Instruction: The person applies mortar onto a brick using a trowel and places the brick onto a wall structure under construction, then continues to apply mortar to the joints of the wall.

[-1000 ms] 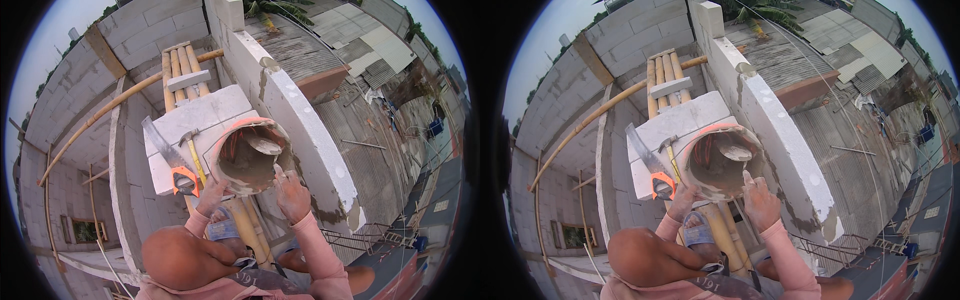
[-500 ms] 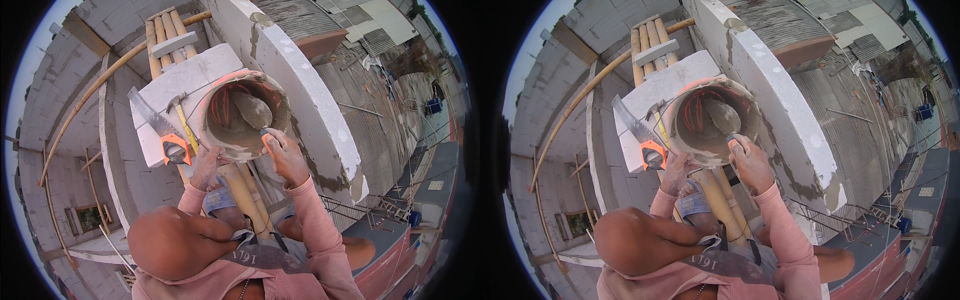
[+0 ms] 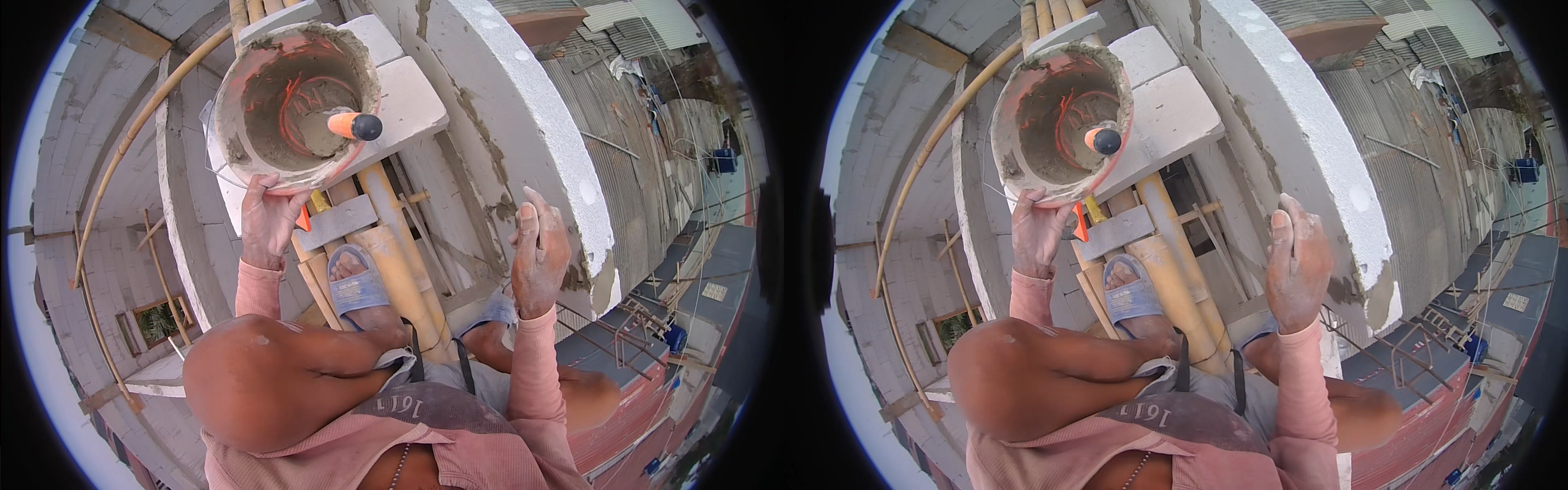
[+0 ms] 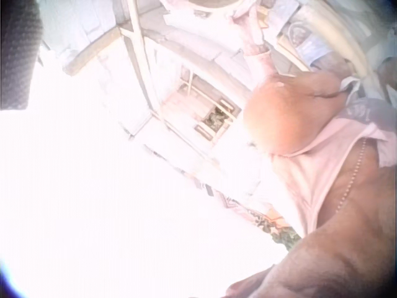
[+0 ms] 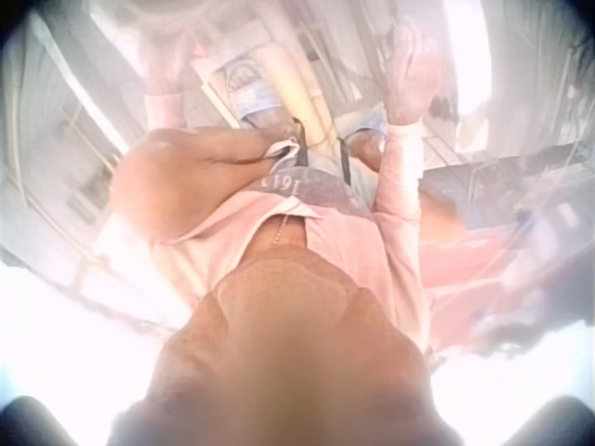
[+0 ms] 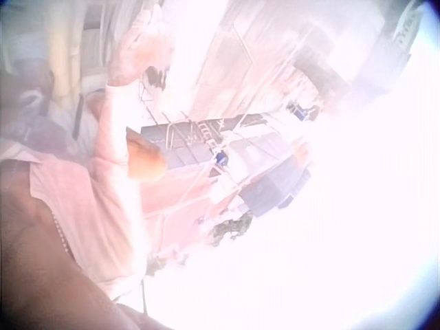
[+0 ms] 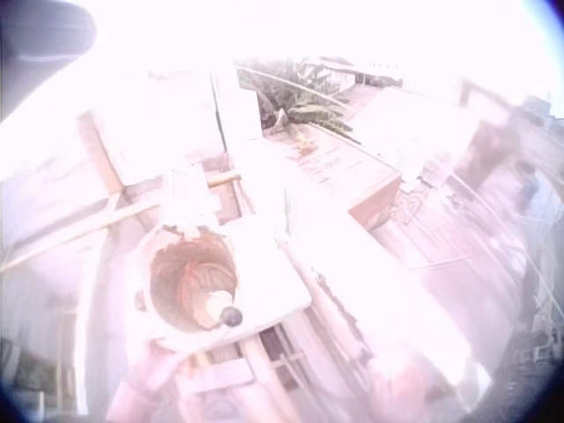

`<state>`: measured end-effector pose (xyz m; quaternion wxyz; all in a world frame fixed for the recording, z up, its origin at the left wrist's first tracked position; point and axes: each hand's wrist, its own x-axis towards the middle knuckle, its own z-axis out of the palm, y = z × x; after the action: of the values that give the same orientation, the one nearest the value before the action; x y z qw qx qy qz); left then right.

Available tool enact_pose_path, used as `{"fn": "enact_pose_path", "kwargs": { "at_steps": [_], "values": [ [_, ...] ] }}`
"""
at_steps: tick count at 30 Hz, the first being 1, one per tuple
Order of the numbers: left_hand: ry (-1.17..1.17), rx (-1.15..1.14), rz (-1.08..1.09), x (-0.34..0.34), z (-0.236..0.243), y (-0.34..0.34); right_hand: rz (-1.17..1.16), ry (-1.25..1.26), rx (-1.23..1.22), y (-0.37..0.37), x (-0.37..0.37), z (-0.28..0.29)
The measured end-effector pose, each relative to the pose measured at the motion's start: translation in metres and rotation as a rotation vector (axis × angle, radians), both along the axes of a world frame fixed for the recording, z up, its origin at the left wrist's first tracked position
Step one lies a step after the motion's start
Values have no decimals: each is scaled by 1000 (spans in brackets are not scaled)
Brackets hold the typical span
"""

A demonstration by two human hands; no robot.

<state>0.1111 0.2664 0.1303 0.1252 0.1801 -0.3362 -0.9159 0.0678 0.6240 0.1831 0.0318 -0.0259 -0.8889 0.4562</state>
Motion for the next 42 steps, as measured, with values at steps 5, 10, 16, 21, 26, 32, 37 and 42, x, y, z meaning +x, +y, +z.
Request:
{"fn": "enact_pose_path", "kwargs": {
  "at_steps": [5,10,16,21,26,32,37,42],
  "values": [
    [-1,-150,-12,-24,26,-77,88,399,178,3,-1,-26],
    [-99,-240,-9,-54,37,-105,31,514,372,-1,-62,-3],
    [-115,4,-66,-71,25,-91,36,494,614,2,-106,-9],
    [-111,-8,-60,-72,1,-85,88,276,678,1,-114,-9],
    [-120,-17,-42,-74,-4,-57,93,175,709,1,-114,-2],
    [-190,90,52,-49,-5,-47,79,110,720,-1,-118,-6],
    [-414,132,163,-33,16,-34,93,37,726,3,-121,-5],
    [-441,192,227,-23,41,-17,62,67,698,2,-123,-6]
  ]
}}
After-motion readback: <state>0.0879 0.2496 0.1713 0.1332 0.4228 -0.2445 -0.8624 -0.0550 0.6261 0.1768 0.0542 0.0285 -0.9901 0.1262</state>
